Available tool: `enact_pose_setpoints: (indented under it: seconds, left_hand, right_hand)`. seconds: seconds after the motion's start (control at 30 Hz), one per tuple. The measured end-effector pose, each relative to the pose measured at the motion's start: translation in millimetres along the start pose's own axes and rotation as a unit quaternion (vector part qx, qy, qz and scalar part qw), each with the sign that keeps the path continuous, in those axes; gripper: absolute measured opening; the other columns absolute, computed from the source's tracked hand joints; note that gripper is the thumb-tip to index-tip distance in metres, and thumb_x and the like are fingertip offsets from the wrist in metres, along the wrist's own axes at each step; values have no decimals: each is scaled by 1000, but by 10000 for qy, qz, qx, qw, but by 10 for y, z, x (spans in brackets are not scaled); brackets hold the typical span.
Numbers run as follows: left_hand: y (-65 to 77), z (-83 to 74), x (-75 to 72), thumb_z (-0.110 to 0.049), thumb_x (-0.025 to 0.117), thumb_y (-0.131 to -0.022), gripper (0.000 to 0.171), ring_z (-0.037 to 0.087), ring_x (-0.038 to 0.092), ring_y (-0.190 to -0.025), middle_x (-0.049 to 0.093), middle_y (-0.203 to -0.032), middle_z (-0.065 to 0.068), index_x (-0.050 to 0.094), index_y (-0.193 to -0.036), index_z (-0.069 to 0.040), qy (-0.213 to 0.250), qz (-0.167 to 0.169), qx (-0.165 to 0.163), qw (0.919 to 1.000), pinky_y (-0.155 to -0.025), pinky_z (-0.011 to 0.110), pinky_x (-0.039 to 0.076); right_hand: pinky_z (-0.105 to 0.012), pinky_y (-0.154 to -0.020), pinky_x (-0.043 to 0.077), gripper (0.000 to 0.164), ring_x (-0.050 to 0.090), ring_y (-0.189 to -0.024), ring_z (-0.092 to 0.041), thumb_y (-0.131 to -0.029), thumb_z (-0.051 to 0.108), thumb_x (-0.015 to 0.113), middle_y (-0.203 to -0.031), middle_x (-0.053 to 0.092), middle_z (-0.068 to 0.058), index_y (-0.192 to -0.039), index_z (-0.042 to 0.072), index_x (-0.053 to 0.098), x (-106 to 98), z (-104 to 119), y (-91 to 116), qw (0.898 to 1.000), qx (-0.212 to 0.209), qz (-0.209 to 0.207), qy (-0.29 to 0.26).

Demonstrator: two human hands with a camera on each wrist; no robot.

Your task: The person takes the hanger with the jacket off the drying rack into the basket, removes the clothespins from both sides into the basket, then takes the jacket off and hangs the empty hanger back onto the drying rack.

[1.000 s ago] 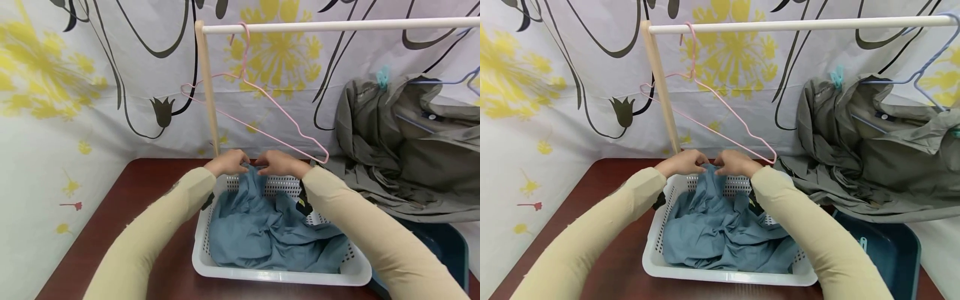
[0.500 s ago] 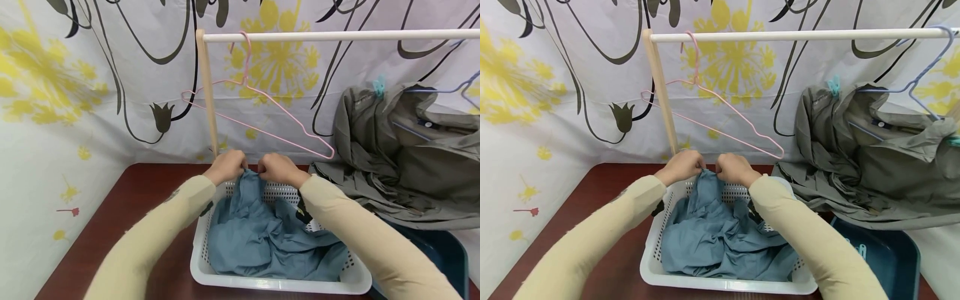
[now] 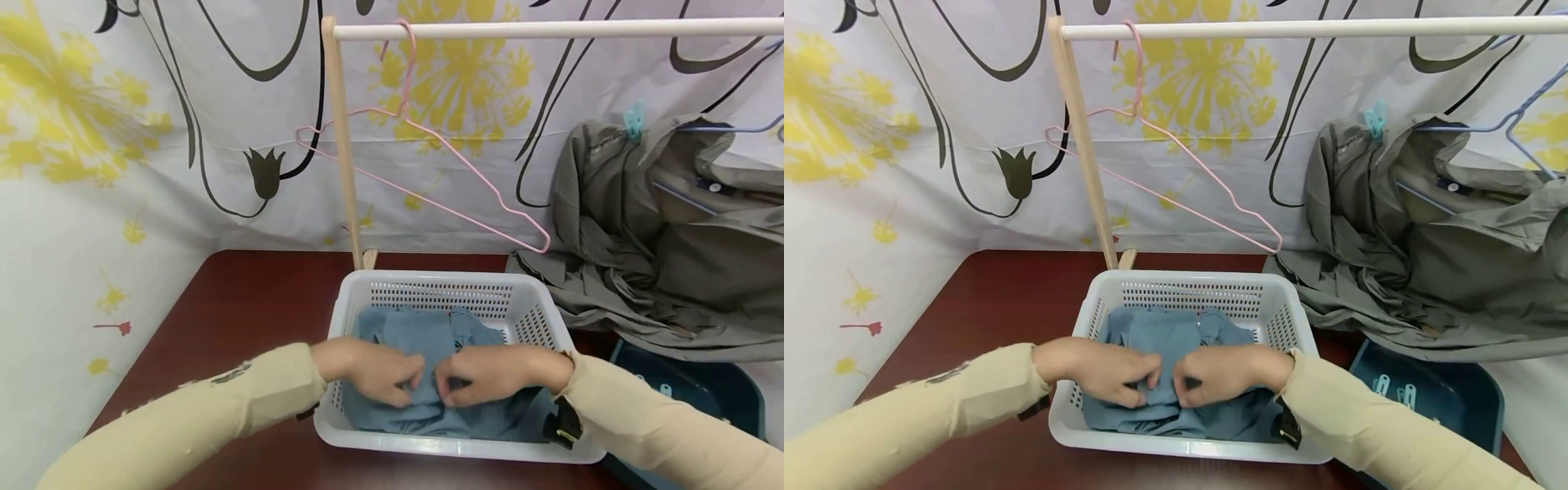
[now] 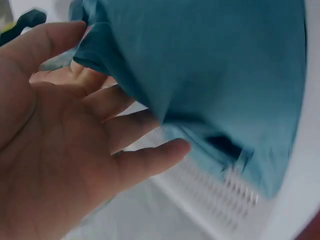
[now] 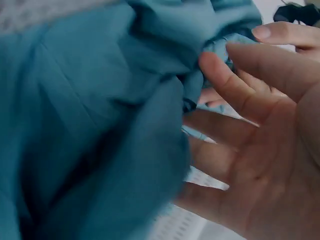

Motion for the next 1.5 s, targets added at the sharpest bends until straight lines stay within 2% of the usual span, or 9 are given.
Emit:
enact_pose_setpoints:
  seconds: [0.13, 0.27, 0.47, 0.6, 0.83, 1.0, 1.2, 1.37, 1.5]
  left_hand:
    - [-121, -11, 157, -28, 52, -93, 33, 6, 53, -92, 57, -107, 3, 41, -116, -7, -105, 697, -431, 9966, -82, 19, 42]
    - [-192, -3, 214, -33, 53, -93, 50, 9, 45, -118, 47, -134, 6, 39, -131, -3, -471, 1021, -528, 9923, -100, 24, 34]
    - [-122, 21, 70, -44, 55, -91, 56, 13, 37, -128, 45, -138, -1, 44, -136, -14, -559, 448, -696, 9950, -105, 53, 23]
    - [32, -13, -131, -47, 54, -91, 58, 13, 33, -131, 41, -142, -2, 43, -139, -17, -297, -32, -757, 9967, -106, 56, 17]
    - [210, -61, -363, -37, 52, -95, 49, 17, 39, -128, 47, -137, 5, 46, -135, -9, 98, -843, -291, 9960, -106, 43, 28]
    - [322, -25, -462, -27, 51, -97, 42, 22, 42, -126, 49, -133, 10, 49, -131, -2, 419, -1490, 143, 9878, -103, 34, 34]
    - [414, 181, -612, -21, 52, -96, 36, 21, 50, -117, 55, -127, 10, 53, -128, -3, 688, -2415, 169, 9678, -96, 35, 42]
    - [510, 388, -782, -17, 56, -94, 29, 19, 58, -104, 62, -113, 8, 59, -121, -5, 1142, -3283, -13, 9376, -88, 35, 47]
    - [608, 552, -940, -13, 57, -93, 25, 21, 61, -98, 65, -107, 9, 62, -115, -3, 1595, -3887, -173, 9073, -85, 36, 49]
  right_hand:
    - [-17, -67, 43, 6, 48, -70, 0, -94, 21, 56, -80, 53, 14, -91, 16, 58, 148, -46, -28, 9972, 164, 549, -485]
    - [-20, -75, 44, 13, 50, -81, -1, -94, 22, 55, -91, 57, 12, -98, 11, 61, 148, -90, -18, 9956, 173, 579, -715]
    - [-30, -88, 44, 29, 52, -104, -8, -96, 30, 53, -114, 59, 5, -116, 11, 61, 0, -76, 186, 9975, 247, -3, -665]
    - [-40, -93, 43, 39, 50, -116, -17, -96, 35, 50, -124, 55, -1, -125, 9, 56, -149, -40, 350, 9964, 306, -459, -644]
    - [-39, -90, 44, 39, 49, -117, -24, -97, 33, 49, -128, 53, -6, -128, 9, 53, -334, -6, 615, 9900, 529, -1014, -832]
    - [-35, -88, 45, 36, 49, -116, -22, -98, 27, 48, -130, 51, -6, -131, 10, 51, -406, -40, 824, 9856, 618, -1323, -858]
    - [-32, -86, 47, 36, 51, -114, -14, -98, 19, 48, -130, 51, -12, -132, 6, 49, -512, -178, 1105, 9777, 688, -1804, -828]
    - [-25, -83, 48, 34, 51, -110, -2, -98, 11, 47, -128, 51, -17, -130, 2, 48, -616, -278, 1377, 9672, 759, -2213, -988]
    - [-24, -79, 49, 31, 53, -105, 1, -97, 10, 48, -123, 55, -15, -127, 3, 51, -742, -373, 1563, 9563, 1008, -2674, -623]
Point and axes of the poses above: each hand's wrist, its own y-axis away from the middle knuckle, its own x-axis out of the palm, z = x × y, the point moved 6 cm from there along -y, towards the middle knuckle
